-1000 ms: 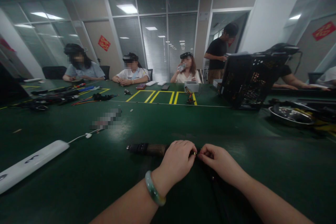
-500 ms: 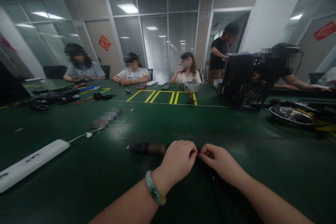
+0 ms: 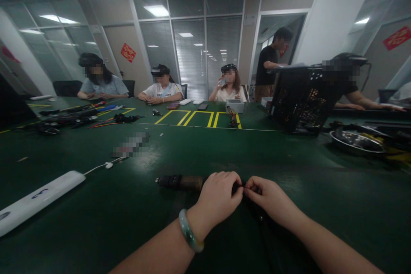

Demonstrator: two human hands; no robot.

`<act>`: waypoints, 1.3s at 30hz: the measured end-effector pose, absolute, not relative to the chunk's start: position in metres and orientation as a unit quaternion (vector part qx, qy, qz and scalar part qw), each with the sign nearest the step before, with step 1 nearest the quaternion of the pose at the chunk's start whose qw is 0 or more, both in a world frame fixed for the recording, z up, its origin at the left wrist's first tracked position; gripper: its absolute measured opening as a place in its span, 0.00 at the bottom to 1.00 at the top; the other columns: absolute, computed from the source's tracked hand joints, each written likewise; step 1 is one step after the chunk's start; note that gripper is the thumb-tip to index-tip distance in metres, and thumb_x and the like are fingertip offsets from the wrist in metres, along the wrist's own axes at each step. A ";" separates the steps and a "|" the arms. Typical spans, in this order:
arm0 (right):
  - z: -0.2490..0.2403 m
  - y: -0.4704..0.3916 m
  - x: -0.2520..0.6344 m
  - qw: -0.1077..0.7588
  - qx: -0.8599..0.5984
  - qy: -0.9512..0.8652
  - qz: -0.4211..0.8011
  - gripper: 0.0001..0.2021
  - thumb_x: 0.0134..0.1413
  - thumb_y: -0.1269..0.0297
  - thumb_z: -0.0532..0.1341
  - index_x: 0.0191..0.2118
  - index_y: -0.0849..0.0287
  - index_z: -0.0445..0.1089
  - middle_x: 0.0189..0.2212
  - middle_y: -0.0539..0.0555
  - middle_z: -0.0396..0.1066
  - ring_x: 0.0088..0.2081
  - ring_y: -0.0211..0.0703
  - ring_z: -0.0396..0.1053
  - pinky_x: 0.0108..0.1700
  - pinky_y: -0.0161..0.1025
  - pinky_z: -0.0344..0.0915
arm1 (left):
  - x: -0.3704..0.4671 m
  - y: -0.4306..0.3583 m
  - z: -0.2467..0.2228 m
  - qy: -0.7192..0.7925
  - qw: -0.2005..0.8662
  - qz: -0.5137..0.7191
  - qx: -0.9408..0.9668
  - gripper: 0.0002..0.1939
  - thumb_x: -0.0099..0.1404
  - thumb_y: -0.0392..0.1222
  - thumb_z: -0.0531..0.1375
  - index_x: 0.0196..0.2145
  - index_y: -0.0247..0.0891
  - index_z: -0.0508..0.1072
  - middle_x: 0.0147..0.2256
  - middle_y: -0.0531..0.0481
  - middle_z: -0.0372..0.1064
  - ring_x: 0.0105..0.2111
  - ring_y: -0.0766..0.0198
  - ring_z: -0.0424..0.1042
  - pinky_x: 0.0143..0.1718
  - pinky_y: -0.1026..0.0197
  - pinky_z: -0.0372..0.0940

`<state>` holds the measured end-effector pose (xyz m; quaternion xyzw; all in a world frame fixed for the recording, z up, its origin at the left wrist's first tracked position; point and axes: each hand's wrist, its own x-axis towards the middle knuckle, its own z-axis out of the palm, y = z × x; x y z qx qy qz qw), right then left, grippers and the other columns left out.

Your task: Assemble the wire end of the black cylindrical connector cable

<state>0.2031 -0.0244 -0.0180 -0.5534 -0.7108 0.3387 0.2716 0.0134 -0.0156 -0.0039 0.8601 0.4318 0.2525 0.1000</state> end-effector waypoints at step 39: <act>-0.016 -0.026 0.203 0.273 -0.548 -0.714 0.341 0.06 0.58 0.62 0.59 0.33 0.57 0.70 0.27 0.48 0.72 0.30 0.38 0.69 0.30 0.32 0.60 | 0.010 -0.011 -0.011 0.409 0.099 0.237 0.876 0.02 0.65 0.38 0.58 0.38 0.41 0.69 0.38 0.54 0.69 0.41 0.59 0.67 0.45 0.55 0.59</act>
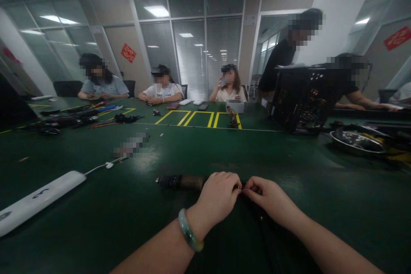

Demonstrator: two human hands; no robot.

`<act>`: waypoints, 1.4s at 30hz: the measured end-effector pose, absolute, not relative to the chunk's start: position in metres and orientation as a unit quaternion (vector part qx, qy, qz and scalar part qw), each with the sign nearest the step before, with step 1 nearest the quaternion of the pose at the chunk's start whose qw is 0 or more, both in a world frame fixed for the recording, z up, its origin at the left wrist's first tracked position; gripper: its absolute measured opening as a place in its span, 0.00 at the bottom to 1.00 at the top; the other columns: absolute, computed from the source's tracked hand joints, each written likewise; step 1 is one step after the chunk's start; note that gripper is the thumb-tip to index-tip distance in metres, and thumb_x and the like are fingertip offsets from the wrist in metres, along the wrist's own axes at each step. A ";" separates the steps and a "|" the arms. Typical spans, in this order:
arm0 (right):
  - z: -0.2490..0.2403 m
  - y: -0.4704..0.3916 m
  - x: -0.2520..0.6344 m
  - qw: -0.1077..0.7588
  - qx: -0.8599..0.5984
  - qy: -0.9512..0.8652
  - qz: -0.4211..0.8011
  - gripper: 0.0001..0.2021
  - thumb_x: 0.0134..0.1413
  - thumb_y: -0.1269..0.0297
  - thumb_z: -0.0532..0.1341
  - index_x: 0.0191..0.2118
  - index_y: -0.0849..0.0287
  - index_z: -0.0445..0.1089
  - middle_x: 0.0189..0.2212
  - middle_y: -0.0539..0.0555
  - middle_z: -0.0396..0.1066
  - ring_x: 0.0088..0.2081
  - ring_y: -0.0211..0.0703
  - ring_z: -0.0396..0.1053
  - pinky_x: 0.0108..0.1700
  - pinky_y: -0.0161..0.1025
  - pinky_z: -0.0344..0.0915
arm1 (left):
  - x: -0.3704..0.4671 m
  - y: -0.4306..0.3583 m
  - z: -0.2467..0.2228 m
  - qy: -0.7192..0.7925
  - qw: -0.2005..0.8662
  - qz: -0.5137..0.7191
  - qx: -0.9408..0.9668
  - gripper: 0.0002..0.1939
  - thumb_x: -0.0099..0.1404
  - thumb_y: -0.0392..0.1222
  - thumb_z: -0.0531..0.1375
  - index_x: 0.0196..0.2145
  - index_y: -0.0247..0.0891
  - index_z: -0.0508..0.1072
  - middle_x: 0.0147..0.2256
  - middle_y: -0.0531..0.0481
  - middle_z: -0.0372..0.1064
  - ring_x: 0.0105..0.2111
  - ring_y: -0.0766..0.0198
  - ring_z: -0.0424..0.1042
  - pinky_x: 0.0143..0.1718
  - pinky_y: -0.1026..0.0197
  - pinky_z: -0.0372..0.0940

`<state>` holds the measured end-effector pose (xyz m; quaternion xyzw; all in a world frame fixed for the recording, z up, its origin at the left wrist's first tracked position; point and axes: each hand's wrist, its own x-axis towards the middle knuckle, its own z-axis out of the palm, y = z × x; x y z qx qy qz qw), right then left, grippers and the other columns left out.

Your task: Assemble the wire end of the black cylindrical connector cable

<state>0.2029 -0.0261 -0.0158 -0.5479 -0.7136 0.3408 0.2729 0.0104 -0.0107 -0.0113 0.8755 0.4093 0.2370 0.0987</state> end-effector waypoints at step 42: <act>-0.014 -0.026 0.204 0.263 -0.561 -0.708 0.337 0.09 0.59 0.59 0.58 0.33 0.57 0.71 0.28 0.48 0.73 0.30 0.39 0.69 0.30 0.32 0.60 | 0.011 -0.013 -0.007 0.413 0.111 0.232 0.874 0.06 0.64 0.37 0.59 0.40 0.43 0.69 0.40 0.54 0.70 0.41 0.60 0.67 0.46 0.55 0.59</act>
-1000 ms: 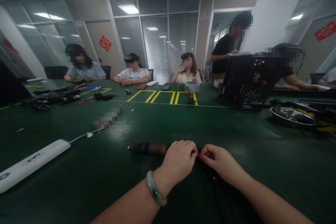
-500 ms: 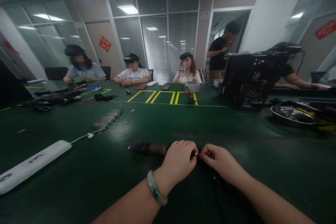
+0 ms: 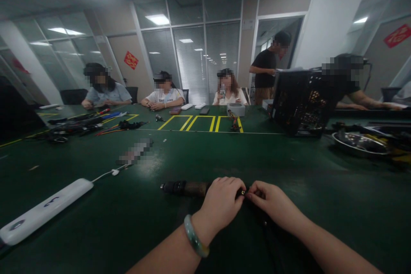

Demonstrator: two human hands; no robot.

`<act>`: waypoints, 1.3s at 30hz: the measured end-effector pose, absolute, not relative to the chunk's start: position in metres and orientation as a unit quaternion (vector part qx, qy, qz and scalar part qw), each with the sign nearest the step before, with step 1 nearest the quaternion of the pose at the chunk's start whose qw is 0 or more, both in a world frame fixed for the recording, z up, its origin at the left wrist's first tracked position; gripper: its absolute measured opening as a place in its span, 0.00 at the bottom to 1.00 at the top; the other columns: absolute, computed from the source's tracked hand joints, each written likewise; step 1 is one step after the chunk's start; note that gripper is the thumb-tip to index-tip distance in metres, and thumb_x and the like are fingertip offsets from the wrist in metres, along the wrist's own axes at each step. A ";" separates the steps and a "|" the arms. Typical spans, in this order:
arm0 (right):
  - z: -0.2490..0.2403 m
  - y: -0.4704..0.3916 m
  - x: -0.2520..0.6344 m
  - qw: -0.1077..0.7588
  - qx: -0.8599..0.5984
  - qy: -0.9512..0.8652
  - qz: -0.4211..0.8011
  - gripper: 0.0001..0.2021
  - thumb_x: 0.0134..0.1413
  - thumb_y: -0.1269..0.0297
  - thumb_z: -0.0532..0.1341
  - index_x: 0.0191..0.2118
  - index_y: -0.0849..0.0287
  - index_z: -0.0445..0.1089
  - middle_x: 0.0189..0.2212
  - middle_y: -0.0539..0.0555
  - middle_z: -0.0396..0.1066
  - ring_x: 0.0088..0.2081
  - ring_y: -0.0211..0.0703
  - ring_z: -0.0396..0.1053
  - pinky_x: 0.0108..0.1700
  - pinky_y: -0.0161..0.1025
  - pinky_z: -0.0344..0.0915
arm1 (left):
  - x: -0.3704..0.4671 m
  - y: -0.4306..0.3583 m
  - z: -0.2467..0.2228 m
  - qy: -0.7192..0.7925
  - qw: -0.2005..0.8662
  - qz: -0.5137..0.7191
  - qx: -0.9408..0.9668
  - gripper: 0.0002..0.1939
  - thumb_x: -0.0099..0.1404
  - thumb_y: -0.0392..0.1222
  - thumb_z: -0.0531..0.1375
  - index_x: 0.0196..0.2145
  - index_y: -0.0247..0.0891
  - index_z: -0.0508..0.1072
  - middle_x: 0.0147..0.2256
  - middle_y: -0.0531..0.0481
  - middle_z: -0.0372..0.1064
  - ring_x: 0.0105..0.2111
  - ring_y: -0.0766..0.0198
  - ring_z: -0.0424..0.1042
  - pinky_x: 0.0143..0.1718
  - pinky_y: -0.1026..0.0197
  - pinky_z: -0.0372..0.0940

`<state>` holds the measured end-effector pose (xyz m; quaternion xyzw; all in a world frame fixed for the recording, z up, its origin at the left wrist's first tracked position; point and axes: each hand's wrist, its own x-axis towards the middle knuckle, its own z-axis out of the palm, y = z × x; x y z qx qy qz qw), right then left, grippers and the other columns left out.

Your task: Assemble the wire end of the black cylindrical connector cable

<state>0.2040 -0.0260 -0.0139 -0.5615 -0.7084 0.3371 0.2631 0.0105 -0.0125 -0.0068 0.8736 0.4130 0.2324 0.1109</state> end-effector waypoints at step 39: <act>-0.018 -0.025 0.204 0.261 -0.562 -0.709 0.336 0.08 0.58 0.60 0.58 0.33 0.56 0.71 0.28 0.48 0.73 0.30 0.39 0.70 0.30 0.33 0.59 | 0.009 -0.012 -0.007 0.416 0.112 0.222 0.874 0.04 0.65 0.37 0.58 0.39 0.41 0.71 0.43 0.52 0.70 0.43 0.60 0.68 0.51 0.53 0.59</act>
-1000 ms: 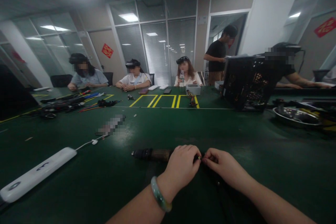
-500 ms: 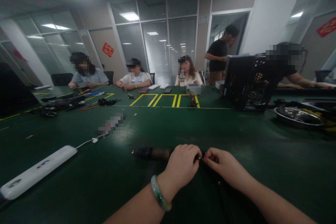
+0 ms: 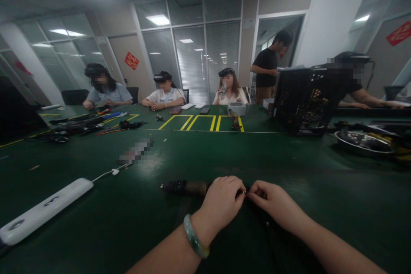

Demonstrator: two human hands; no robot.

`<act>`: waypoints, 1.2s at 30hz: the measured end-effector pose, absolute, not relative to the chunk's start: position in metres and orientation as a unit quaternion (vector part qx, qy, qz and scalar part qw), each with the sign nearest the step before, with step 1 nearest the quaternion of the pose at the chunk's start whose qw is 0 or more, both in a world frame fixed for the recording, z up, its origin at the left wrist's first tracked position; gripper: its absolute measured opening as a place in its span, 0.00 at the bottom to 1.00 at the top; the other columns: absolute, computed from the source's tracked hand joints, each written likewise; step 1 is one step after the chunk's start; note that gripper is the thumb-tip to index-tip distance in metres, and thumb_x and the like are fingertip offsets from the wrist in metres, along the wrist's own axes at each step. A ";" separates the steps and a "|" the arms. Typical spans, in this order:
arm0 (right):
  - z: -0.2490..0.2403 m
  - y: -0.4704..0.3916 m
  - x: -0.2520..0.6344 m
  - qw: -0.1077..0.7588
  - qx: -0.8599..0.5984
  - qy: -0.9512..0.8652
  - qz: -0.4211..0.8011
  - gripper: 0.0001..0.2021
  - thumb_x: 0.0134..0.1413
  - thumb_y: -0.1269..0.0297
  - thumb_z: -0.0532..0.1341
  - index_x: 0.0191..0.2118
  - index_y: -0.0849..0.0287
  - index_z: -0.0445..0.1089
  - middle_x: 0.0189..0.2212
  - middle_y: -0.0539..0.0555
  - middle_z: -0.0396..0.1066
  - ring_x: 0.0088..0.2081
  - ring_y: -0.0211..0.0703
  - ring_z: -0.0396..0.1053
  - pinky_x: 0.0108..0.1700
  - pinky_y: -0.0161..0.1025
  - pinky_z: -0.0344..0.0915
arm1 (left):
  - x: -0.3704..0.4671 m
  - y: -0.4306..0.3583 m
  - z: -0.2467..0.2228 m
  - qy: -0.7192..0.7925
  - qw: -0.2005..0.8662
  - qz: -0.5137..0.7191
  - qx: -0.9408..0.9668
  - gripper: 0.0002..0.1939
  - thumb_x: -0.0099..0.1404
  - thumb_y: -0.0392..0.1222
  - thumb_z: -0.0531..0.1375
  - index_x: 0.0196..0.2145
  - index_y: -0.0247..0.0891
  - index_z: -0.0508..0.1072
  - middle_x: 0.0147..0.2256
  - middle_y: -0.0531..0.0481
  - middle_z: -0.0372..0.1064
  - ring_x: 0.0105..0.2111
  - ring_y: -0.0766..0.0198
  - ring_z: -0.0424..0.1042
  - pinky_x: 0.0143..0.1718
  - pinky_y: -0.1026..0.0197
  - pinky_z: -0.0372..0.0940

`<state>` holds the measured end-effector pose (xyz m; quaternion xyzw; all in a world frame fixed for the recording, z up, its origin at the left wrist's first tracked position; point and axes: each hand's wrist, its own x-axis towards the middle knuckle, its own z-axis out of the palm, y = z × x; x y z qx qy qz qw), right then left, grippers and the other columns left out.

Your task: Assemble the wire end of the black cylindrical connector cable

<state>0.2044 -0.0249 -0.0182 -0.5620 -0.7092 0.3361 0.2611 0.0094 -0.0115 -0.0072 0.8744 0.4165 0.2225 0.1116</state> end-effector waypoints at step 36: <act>-0.021 -0.024 0.203 0.272 -0.560 -0.715 0.319 0.07 0.58 0.61 0.59 0.32 0.57 0.70 0.26 0.48 0.72 0.29 0.39 0.69 0.29 0.32 0.59 | 0.010 -0.011 -0.010 0.415 0.108 0.246 0.869 0.06 0.63 0.36 0.59 0.38 0.43 0.69 0.40 0.55 0.70 0.41 0.60 0.68 0.46 0.54 0.60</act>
